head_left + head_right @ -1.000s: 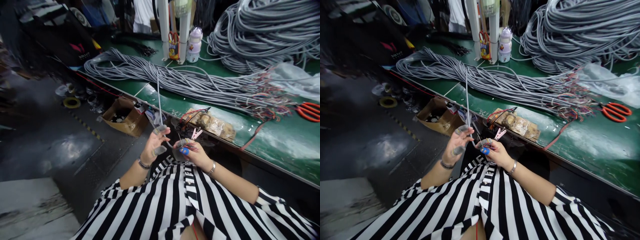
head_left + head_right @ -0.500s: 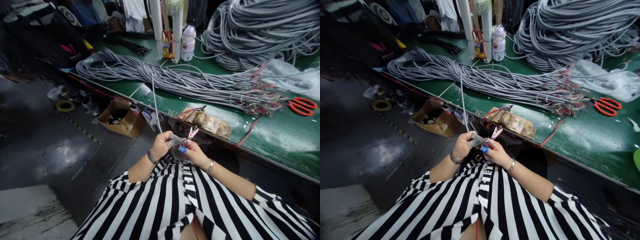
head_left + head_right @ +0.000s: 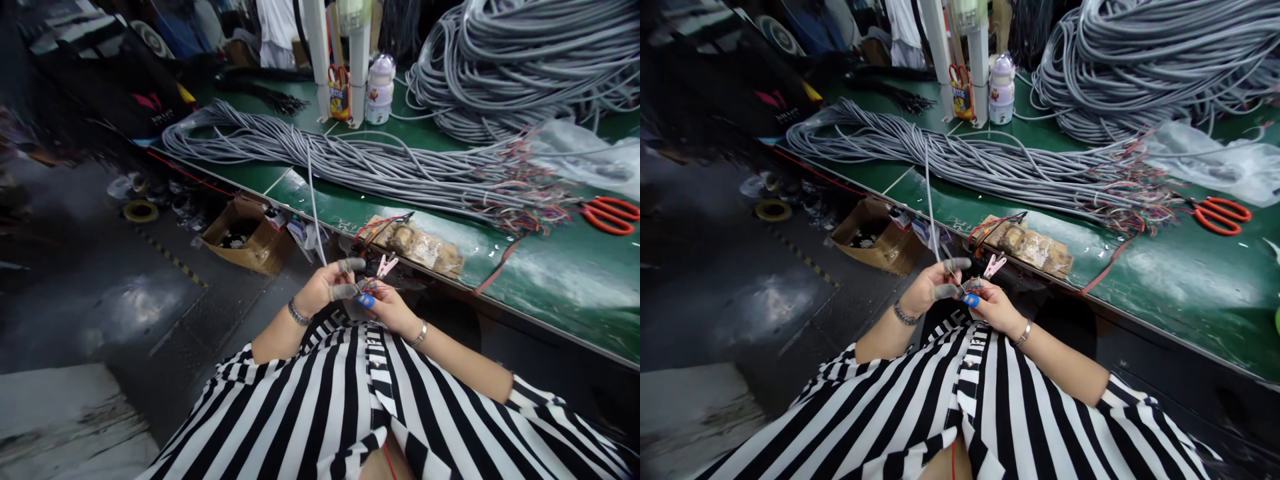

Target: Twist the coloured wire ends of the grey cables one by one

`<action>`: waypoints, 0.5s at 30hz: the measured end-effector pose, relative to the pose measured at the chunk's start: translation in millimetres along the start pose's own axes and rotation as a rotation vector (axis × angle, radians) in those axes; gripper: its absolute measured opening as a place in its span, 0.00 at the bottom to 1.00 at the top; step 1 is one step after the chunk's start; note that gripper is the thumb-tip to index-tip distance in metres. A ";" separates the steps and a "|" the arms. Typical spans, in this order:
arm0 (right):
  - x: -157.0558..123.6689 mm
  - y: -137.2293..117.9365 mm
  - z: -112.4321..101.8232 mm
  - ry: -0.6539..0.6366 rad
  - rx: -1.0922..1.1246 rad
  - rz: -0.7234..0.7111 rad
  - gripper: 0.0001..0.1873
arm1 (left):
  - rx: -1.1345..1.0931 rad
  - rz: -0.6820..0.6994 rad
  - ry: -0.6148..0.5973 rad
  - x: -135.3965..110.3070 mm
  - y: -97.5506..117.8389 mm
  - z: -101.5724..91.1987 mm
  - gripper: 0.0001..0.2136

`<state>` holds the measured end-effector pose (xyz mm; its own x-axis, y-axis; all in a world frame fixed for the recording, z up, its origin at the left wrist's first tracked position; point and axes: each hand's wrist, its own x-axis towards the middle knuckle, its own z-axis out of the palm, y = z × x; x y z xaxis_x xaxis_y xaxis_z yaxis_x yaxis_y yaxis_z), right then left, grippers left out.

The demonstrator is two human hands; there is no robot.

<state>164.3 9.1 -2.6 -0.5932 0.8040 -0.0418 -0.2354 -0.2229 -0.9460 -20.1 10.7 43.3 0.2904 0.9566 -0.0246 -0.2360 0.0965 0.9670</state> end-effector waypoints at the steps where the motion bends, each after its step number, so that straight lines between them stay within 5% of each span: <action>1: 0.2 0.7 -0.1 0.002 0.010 0.006 0.21 | 0.040 -0.007 -0.008 -1.7 -0.8 2.7 0.22; 7: -0.8 -2.8 -0.6 0.010 0.018 -0.005 0.21 | 0.172 0.114 0.258 -1.5 -19.9 24.4 0.16; 12: -6.6 -7.7 -2.6 -0.025 -0.005 0.019 0.22 | 0.022 0.240 0.642 9.4 -20.8 16.8 0.19; 15: -9.3 -8.2 -3.5 -0.016 0.014 0.035 0.23 | -0.070 0.192 0.442 9.9 -7.2 4.9 0.20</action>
<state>174.4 5.4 4.5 -0.6138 0.7864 -0.0693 -0.2250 -0.2583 -0.9395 -11.0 18.1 37.4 -0.1822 0.9827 0.0323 -0.3127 -0.0891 0.9457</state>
